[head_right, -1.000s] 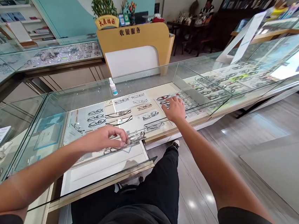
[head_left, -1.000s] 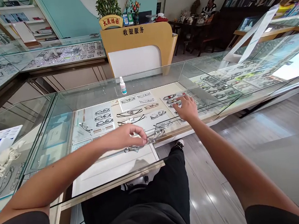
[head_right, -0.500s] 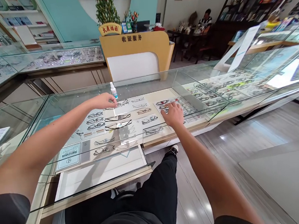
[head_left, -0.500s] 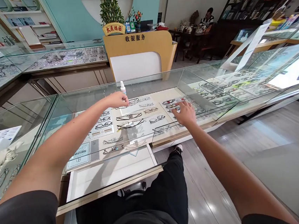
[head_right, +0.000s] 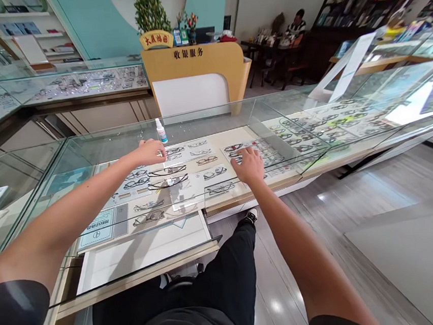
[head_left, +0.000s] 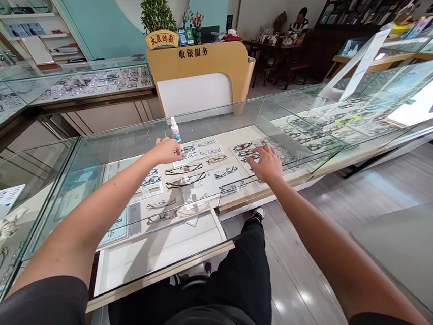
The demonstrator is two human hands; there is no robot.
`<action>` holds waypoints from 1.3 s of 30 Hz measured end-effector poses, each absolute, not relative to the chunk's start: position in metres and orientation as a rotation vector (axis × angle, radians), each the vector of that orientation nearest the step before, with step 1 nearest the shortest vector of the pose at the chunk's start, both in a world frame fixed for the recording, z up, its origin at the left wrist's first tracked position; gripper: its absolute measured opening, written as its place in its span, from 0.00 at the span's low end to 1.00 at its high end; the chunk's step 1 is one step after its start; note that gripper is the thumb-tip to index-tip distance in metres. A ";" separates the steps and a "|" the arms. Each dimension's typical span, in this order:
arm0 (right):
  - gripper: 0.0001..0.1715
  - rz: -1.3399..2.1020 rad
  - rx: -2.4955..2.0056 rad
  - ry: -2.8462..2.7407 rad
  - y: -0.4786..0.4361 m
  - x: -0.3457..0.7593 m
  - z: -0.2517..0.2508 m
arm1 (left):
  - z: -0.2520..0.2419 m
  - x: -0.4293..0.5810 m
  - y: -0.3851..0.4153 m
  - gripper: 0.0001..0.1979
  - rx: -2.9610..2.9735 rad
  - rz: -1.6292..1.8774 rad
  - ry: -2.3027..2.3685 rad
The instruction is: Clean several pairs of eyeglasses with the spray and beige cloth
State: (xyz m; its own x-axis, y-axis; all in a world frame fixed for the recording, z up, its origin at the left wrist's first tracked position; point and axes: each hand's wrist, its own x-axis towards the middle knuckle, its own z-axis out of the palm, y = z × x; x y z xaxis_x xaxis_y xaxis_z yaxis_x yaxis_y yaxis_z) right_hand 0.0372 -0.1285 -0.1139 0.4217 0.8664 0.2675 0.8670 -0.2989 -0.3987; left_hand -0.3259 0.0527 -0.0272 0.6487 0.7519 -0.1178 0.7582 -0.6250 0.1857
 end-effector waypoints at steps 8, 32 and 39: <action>0.30 0.023 -2.209 -1.459 -0.128 0.037 -0.111 | -0.018 -0.335 0.032 0.12 2.675 0.117 1.238; 0.14 0.895 -1.180 -2.792 -0.211 -0.205 -0.041 | -0.083 -0.582 0.038 0.27 2.179 0.415 2.281; 0.09 0.682 -1.144 -2.923 -0.155 -0.315 -0.156 | -0.096 -0.585 0.046 0.37 2.041 0.505 2.261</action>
